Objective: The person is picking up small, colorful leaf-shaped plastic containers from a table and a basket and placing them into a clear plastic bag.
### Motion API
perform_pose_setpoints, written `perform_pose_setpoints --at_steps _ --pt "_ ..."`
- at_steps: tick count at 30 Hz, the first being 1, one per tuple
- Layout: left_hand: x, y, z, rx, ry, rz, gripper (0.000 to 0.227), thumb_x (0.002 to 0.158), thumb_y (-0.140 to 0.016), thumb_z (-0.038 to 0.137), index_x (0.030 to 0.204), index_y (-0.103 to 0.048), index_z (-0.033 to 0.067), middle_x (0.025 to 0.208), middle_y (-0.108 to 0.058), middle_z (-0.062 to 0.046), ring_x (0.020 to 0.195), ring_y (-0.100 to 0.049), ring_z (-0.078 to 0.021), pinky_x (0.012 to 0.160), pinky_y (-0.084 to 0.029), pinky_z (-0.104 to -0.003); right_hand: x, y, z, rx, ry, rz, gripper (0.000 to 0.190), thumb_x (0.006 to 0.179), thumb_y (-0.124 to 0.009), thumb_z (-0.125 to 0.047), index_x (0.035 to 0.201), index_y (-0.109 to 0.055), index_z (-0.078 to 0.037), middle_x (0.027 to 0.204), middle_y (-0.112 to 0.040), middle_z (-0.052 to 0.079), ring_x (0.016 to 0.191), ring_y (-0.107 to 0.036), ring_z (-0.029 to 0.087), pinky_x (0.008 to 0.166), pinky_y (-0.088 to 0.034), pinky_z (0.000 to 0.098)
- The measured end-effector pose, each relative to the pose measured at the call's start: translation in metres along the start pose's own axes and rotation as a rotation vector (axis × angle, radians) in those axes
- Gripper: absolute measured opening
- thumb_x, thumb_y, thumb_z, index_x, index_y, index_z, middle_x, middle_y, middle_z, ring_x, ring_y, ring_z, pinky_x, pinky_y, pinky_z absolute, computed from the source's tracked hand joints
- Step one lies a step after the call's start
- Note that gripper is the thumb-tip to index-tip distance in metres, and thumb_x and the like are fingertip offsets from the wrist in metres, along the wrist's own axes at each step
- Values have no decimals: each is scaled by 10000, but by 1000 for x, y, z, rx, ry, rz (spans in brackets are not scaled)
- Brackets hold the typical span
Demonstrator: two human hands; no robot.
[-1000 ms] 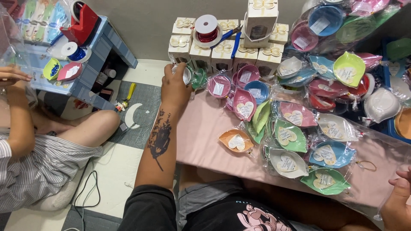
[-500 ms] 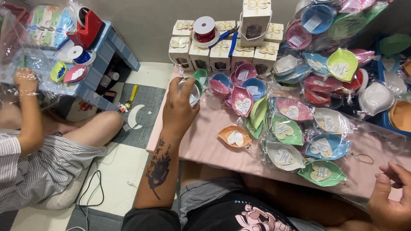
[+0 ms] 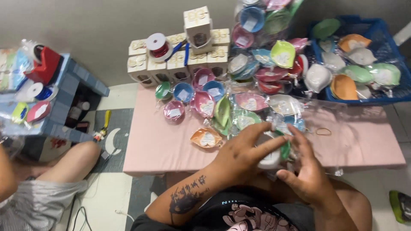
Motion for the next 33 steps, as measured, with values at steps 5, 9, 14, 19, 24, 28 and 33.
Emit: perform_pose_setpoints --at_steps 5,9,14,19,24,28,33 --pt "24 -25 37 0 -238 -49 516 1094 -737 293 1504 -444 180 1527 -550 -381 1320 -651 -517 1007 -616 -558 -16 23 16 -50 -35 27 1119 685 -760 -491 1628 -259 -158 1719 -331 80 1575 -350 241 1224 -337 405" --pt "26 -50 51 -92 -254 -137 453 1174 -620 291 1575 -420 227 1587 -508 -337 1482 -582 -543 1145 -584 -599 -25 47 25 -44 -44 148 878 699 -625 -93 1555 -436 -120 1628 -498 78 1465 -521 215 1142 -454 344" --pt "40 -65 48 -265 -229 -198 1116 932 -815 421 1739 -55 291 1805 -9 -322 1695 -230 -556 1429 -333 -724 -34 101 60 72 46 254 697 792 -674 -76 1472 -523 -70 1245 -706 141 1105 -700 259 954 -560 350" --pt "41 -48 21 -73 -37 -86 861 915 -879 258 1604 -364 232 1753 -205 -191 1649 -230 -454 1380 -311 -698 -14 180 66 -65 199 617 561 903 -608 -74 1450 -495 -21 1339 -605 159 1161 -617 257 923 -518 332" --pt "40 -42 17 76 57 -33 489 936 -776 61 1383 -592 133 1608 -424 -232 1535 -354 -523 1238 -415 -661 39 212 111 -183 -6 600 479 954 -645 -155 1417 -528 -116 1296 -651 108 1170 -633 257 1019 -477 367" --pt "37 -59 10 209 120 4 569 770 -846 118 1312 -720 241 1536 -549 -170 1452 -450 -527 1167 -355 -680 65 208 114 -578 12 519 528 989 -698 -356 1406 -578 -57 1296 -655 290 1247 -598 502 1068 -450 622" --pt "39 -66 -2 400 142 -70 612 780 -860 227 1361 -671 258 1567 -527 -162 1489 -419 -495 1171 -261 -725 79 204 117 -847 212 553 649 1072 -584 -401 1571 -513 6 1416 -556 419 1335 -522 601 1161 -324 669"
Point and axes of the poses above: each hand's wrist, its own x-axis towards the middle knuckle, its own y-axis out of the back of the hand, z = x × y, the point moved 3 cm from there along x, towards the middle knuckle
